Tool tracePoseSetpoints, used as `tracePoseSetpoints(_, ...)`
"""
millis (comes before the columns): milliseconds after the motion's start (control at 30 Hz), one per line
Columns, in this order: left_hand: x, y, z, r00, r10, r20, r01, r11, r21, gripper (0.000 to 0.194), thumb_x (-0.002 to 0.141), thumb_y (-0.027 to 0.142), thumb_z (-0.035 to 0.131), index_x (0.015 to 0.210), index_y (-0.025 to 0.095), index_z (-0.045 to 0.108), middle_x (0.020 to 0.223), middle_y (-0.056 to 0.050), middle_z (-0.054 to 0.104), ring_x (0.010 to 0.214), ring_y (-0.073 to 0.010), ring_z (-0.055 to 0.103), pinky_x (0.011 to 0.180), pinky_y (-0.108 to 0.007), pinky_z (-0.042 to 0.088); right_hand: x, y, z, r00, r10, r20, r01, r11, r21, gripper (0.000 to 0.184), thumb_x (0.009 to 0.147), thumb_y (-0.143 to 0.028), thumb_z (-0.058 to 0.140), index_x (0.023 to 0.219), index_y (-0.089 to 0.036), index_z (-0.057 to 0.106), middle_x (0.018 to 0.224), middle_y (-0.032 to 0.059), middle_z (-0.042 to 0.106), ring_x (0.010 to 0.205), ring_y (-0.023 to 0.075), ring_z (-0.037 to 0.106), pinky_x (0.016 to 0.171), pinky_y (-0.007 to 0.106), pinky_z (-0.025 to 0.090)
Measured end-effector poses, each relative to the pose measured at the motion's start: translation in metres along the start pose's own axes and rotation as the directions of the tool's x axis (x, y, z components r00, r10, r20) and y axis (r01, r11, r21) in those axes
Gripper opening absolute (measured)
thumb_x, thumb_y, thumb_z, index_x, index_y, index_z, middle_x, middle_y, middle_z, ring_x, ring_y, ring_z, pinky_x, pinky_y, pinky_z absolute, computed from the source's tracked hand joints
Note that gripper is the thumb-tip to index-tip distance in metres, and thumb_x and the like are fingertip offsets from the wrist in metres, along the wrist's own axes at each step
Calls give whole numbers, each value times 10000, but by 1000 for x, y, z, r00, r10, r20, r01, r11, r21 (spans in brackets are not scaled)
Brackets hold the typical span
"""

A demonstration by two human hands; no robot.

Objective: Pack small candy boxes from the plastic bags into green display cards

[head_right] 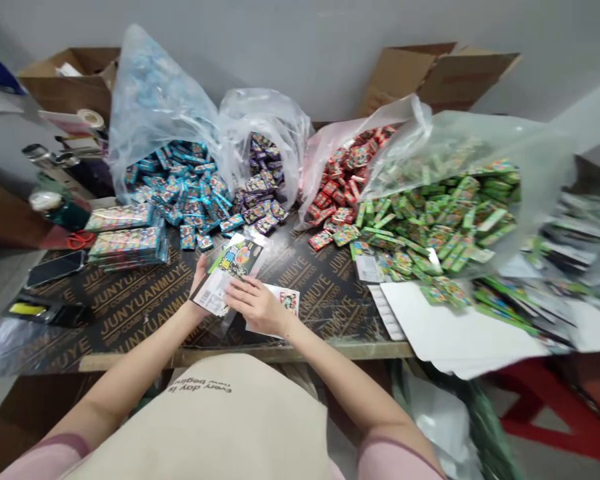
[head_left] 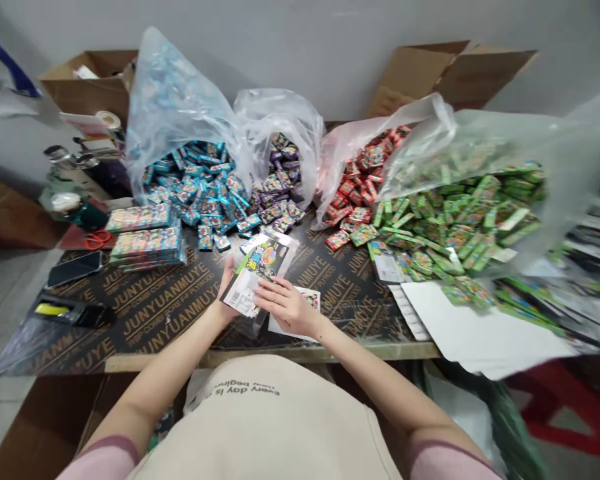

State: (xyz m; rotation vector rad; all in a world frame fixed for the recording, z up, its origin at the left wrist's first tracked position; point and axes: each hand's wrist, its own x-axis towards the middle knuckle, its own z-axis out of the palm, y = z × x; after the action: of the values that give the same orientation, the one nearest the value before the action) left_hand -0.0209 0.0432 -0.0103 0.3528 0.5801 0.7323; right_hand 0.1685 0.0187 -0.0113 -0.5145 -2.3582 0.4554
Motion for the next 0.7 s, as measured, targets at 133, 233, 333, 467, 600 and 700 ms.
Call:
tracePoseSetpoints(133,-14,-2,-10,992,120,-23,-118,990,77,651,710,557,591,1191,120,605,1104,-144,684,962,-268,654,793,-354,504,20,4,-2,972,165,-165,-156,986,63,427,813,-148,486,1219,-234,590,1314,113,585,1234,240,526,1025,474,417)
tracePoseSetpoints(233,-21,-11,-13,990,138,33,-142,965,221,634,651,421,691,1218,153,601,1173,-136,659,1034,-274,627,844,-351,480,36,13,-7,772,506,-386,-465,862,200,319,822,-284,586,1136,-229,598,1113,105,651,1050,237,599,924,423,474)
tracePoseSetpoints(333,-24,-18,-11,990,140,20,-139,926,351,644,608,365,735,1212,177,613,1150,-123,667,993,-257,632,812,-327,471,47,22,-8,678,662,-319,-558,746,364,327,740,-412,700,986,-214,612,817,26,625,773,184,591,746,331,493)
tracePoseSetpoints(467,-27,-15,-7,975,222,-4,-203,900,385,677,583,331,751,1230,189,612,1113,-91,676,959,-232,618,789,-302,455,50,23,-10,829,547,-118,-507,823,258,333,696,-475,741,631,-193,576,670,6,562,704,165,520,713,309,435)
tracePoseSetpoints(600,-35,-10,-4,957,288,-5,-255,854,454,608,567,284,777,1152,165,660,1109,-87,681,1026,-243,594,889,-312,422,49,19,-18,880,464,98,-474,855,210,322,631,-413,808,819,-193,668,802,37,645,824,205,544,769,325,448)
tracePoseSetpoints(700,-40,-10,-4,963,264,-50,-203,837,508,478,625,311,758,1069,148,690,987,-75,709,879,-209,623,816,-292,440,49,18,-22,859,484,165,-511,821,255,639,609,-359,821,1192,-226,595,940,38,658,825,208,571,768,337,478)
